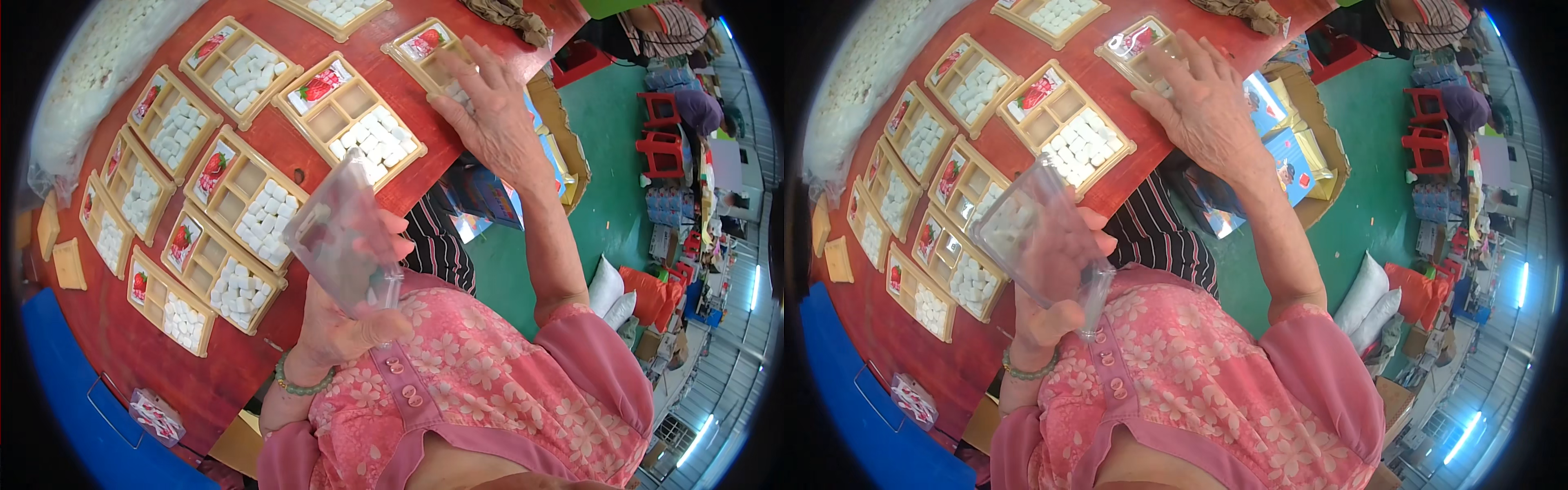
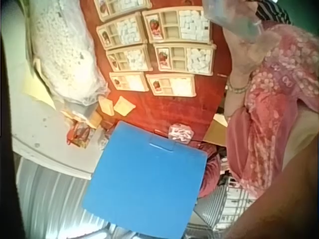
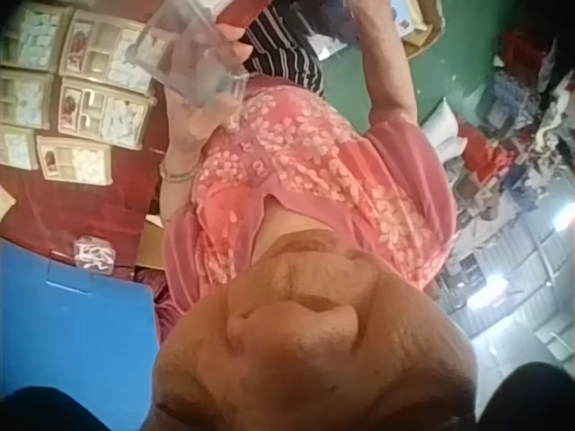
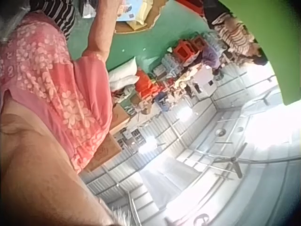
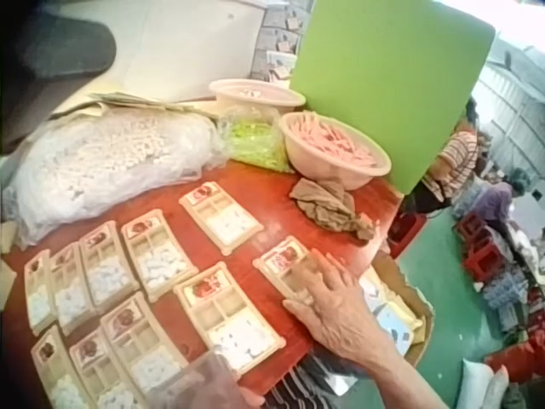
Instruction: Packaging small white blocks into individual boxes and then into larger plastic bags.
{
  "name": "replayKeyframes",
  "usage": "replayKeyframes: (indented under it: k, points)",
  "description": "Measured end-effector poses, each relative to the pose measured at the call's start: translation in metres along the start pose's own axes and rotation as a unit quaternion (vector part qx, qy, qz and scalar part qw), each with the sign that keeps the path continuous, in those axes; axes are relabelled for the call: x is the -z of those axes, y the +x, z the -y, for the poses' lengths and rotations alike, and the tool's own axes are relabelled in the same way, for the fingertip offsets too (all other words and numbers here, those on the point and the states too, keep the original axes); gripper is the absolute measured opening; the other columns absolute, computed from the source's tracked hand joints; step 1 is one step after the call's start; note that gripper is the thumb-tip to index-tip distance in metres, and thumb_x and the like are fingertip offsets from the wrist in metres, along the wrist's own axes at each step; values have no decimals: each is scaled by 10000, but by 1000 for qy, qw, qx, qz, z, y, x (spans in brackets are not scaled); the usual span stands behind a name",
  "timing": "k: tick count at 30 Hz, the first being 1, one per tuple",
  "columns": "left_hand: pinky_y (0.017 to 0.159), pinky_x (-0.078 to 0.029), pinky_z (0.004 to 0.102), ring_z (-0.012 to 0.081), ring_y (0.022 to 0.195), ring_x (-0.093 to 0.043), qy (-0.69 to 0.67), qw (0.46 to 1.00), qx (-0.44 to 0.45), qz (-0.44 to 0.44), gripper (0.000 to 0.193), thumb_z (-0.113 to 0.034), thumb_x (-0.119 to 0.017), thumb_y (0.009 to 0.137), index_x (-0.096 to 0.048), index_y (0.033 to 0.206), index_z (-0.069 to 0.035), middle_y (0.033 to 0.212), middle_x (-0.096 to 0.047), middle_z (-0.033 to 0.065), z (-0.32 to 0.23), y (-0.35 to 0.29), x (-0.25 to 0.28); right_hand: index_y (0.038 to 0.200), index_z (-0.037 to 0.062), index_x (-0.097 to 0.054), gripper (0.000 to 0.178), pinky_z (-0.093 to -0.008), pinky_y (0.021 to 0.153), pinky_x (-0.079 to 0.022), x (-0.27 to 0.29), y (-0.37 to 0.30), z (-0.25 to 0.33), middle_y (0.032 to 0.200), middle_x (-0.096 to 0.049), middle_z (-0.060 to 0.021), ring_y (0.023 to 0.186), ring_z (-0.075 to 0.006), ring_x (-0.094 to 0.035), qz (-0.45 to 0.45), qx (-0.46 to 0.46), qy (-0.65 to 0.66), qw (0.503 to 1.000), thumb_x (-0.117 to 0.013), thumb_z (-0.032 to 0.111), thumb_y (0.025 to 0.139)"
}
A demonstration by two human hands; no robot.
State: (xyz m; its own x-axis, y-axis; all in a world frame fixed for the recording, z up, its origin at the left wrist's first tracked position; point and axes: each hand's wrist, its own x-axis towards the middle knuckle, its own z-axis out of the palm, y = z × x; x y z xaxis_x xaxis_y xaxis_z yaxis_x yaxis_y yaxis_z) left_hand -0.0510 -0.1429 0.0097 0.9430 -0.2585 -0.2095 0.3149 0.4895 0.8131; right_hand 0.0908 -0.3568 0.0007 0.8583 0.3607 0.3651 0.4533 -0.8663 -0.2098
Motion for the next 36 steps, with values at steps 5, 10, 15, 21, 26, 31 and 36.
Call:
replayKeyframes:
  k: [5, 10, 15, 21, 26, 31, 36]
  points:
    - [856, -477, 310, 175, 992, -579, -28, 1000, -8, -3, 1173, -780, -643, 609, -268, 1383, 19, 1235, -488, 121, 0, 3, 0, 1308, 107, -498, 444, -462, 1034, -325, -21, 2, -3, 1352, -442, -220, 1229, -422, -412, -5, -2, -56, 998, -552, 293, 908]
    - [836, -501, 333, 209, 980, -591, -159, 986, -46, 2, 1023, -806, -352, 772, -298, 1376, 16, 1199, -520, 155, 5, 8, 7, 1323, 35, -455, 465, -476, 1061, -270, -7, 27, 35, 1391, -363, -272, 1280, -425, -353, 63, -58, -25, 996, -464, 302, 943]
    - [895, -492, 419, 295, 1036, -591, -220, 974, -52, 24, 844, -673, -295, 898, -288, 1387, 15, 1255, -495, 230, 4, 12, 8, 1300, 18, -469, 466, -449, 1050, -293, 4, 22, 43, 1379, -397, -255, 1273, -404, -380, 40, -37, -71, 996, -511, 297, 929]
    - [927, -460, 390, 235, 1060, -568, -262, 962, -78, -4, 661, -567, -346, 947, -330, 1377, -65, 1220, -526, 129, -5, 4, 6, 991, 24, -635, 218, -357, 938, -425, 63, -11, 102, 949, -615, -104, 910, -204, -583, 120, 12, 405, 906, -670, 152, 818]
    - [969, -429, 369, 207, 1149, -489, -188, 971, -145, 8, 668, -544, -355, 954, -250, 1420, -76, 1282, -460, 99, -6, 5, 6, 849, -11, -651, 136, -256, 763, -477, 48, -21, 129, 764, -620, -29, 717, -97, -571, 219, 18, 529, 820, -736, 37, 753]
    - [962, -432, 347, 198, 1143, -491, -175, 967, -185, 29, 690, -540, -356, 956, -186, 1452, -92, 1290, -447, 91, -4, 6, 7, 883, -23, -678, 73, -182, 619, -498, 38, -27, 128, 791, -649, -31, 663, -77, -595, 313, -160, 698, 624, -677, 17, 823]
    - [996, -393, 380, 271, 1217, -454, -140, 978, -157, 7, 778, -643, -256, 926, -120, 1478, -112, 1355, -401, 169, 1, 5, 7, 907, -32, -680, 94, -194, 620, -520, 36, -30, 125, 811, -668, -59, 672, -87, -616, 303, -168, 685, 641, -662, 22, 832]
